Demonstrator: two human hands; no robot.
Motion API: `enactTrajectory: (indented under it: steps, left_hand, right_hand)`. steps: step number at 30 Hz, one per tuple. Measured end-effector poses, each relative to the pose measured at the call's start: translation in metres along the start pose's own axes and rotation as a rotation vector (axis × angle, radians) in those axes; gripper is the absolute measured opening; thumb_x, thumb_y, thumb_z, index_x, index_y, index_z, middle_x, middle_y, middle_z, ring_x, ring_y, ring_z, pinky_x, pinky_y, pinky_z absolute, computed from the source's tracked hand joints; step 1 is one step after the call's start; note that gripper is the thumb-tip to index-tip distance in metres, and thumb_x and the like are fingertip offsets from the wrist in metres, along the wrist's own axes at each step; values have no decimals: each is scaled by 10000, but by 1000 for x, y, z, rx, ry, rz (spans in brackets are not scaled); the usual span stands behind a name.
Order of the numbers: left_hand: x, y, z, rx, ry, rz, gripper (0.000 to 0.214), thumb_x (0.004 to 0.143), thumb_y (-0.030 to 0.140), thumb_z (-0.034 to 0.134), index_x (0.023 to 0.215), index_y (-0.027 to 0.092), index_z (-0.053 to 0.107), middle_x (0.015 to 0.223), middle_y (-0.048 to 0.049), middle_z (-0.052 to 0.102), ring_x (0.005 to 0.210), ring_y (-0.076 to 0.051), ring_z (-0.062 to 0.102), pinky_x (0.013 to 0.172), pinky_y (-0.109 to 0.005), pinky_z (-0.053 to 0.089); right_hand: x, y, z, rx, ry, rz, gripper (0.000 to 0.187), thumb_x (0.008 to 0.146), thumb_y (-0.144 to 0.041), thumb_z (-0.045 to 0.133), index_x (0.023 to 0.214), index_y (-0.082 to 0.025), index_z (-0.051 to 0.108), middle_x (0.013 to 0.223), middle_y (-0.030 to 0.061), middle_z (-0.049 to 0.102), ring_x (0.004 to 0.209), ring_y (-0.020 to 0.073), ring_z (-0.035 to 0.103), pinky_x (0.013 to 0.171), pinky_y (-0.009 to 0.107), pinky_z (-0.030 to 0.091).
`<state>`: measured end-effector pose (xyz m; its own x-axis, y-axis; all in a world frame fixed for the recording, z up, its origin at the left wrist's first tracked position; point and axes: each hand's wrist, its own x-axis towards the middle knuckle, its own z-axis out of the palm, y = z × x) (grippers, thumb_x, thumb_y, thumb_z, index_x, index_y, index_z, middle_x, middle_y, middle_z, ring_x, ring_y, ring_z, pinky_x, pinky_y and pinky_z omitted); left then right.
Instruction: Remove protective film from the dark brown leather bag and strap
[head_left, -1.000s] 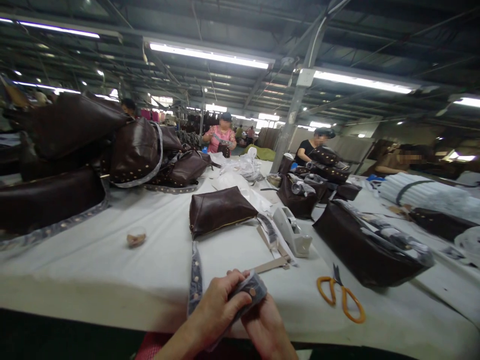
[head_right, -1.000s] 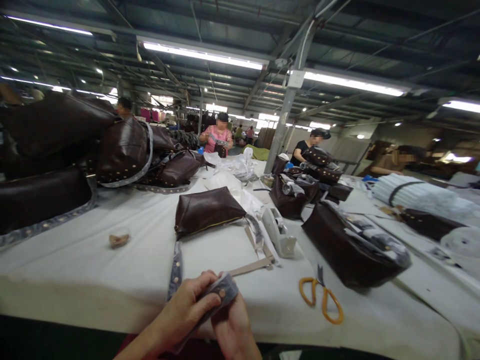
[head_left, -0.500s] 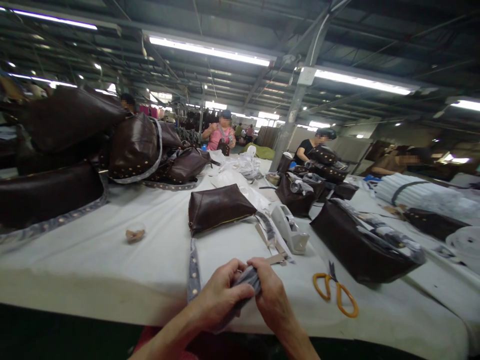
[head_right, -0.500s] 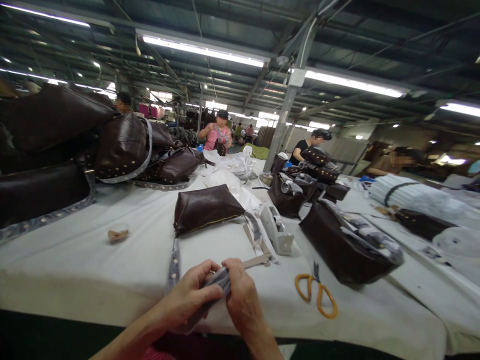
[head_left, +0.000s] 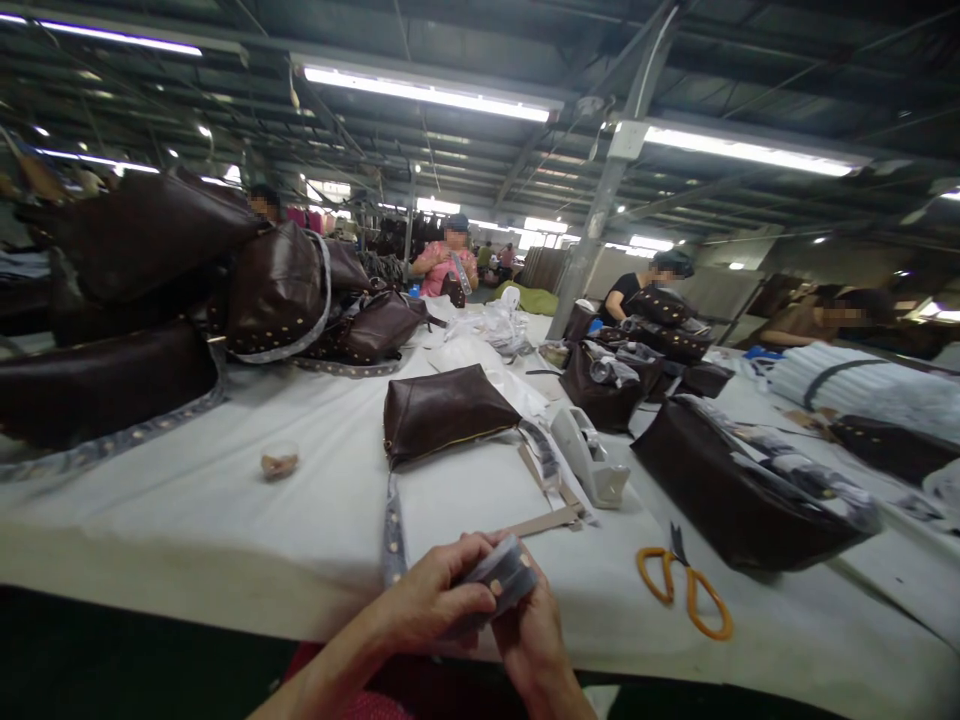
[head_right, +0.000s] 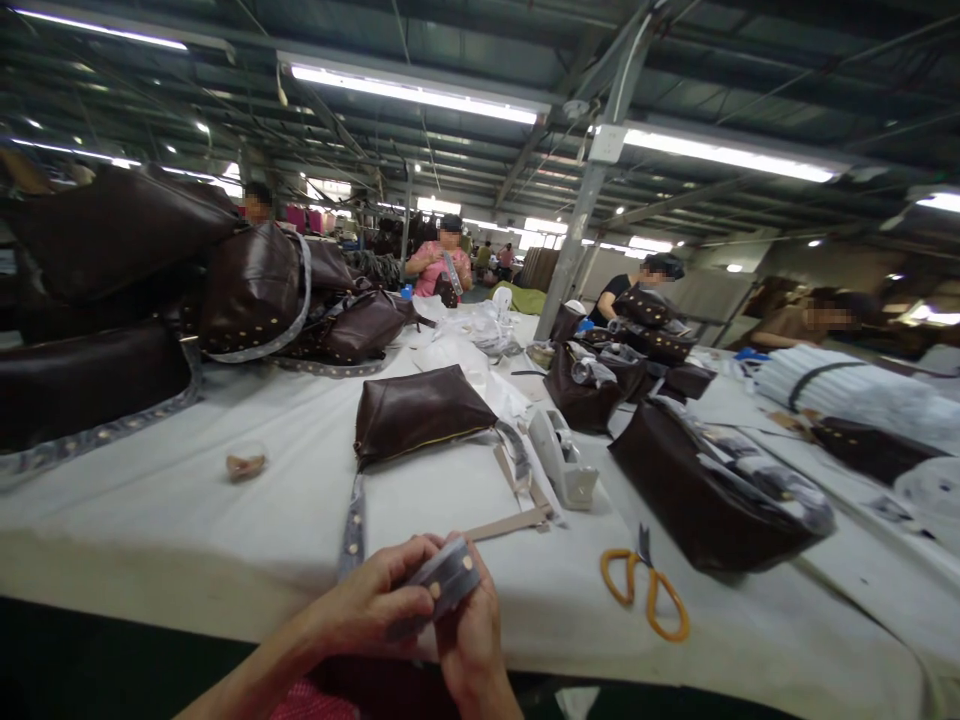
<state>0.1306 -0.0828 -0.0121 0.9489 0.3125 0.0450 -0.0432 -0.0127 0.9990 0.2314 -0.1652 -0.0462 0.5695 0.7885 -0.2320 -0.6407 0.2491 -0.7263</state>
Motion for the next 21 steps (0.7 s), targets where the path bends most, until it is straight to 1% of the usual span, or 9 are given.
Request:
enactTrajectory:
  steps: [3,5,7,10,11,12,14,17,21]
  left_hand:
    - [-1,-6,1,-19,29,8,106,723,223,585,792,166,528,735,20,511,602,-95,481,518,-194,384]
    - [0,-9,2,-110,46,-51,156,725,275,587,797,181,484,665,35,512,513,-93,484,459,-198,391]
    - [1,-9,3,-159,68,-141,185,710,288,578,802,194,448,584,54,507,431,-99,480,397,-201,391]
    - [4,-1,3,-132,83,-188,199,672,225,566,841,184,469,559,54,535,397,-107,499,374,-204,410]
    - [5,3,4,-128,80,-183,212,669,207,558,865,177,481,565,50,547,399,-107,507,378,-205,417]
    - [5,7,4,-137,69,-172,225,674,197,553,887,171,488,572,45,559,408,-106,516,388,-204,426]
    - [4,13,3,-181,27,-152,234,697,194,553,919,164,486,583,36,582,443,-105,540,430,-205,452]
    - [1,14,-1,-250,-51,-99,281,711,180,584,969,160,476,644,19,630,520,-102,578,531,-218,490]
    - [-1,1,-10,-297,-97,-40,336,732,172,616,1028,174,455,665,7,663,557,-124,610,583,-240,490]
  right_hand:
    - [2,4,-5,-36,-43,44,231,648,-407,673,725,-190,649,808,53,731,791,239,683,692,327,551]
    - [6,-1,-13,-244,-85,-93,208,699,-358,633,832,-201,663,840,46,731,783,238,686,671,338,559]
    - [12,-11,-24,-613,-169,-416,285,712,-246,619,992,-213,663,983,60,726,898,253,680,772,378,560]
    - [20,-29,-35,-1160,-399,-950,414,742,-109,541,1132,-204,644,1188,93,665,1137,265,596,1006,455,455]
    - [21,-34,-37,-1253,-445,-1064,412,755,-93,509,1129,-195,645,1179,101,666,1148,261,589,1018,455,444]
    - [21,-38,-36,-1297,-455,-1124,402,758,-81,487,1110,-191,648,1130,103,683,1114,252,608,990,433,468]
    - [17,-42,-32,-1273,-381,-1105,364,736,-83,486,1044,-192,646,990,83,705,960,223,658,835,338,537]
    - [8,-40,-23,-1103,-253,-856,263,710,-127,511,929,-211,631,801,12,684,701,166,644,603,234,509]
    - [1,-27,-11,-727,-167,-573,161,716,-211,578,872,-215,617,727,-15,673,609,152,612,549,228,482]
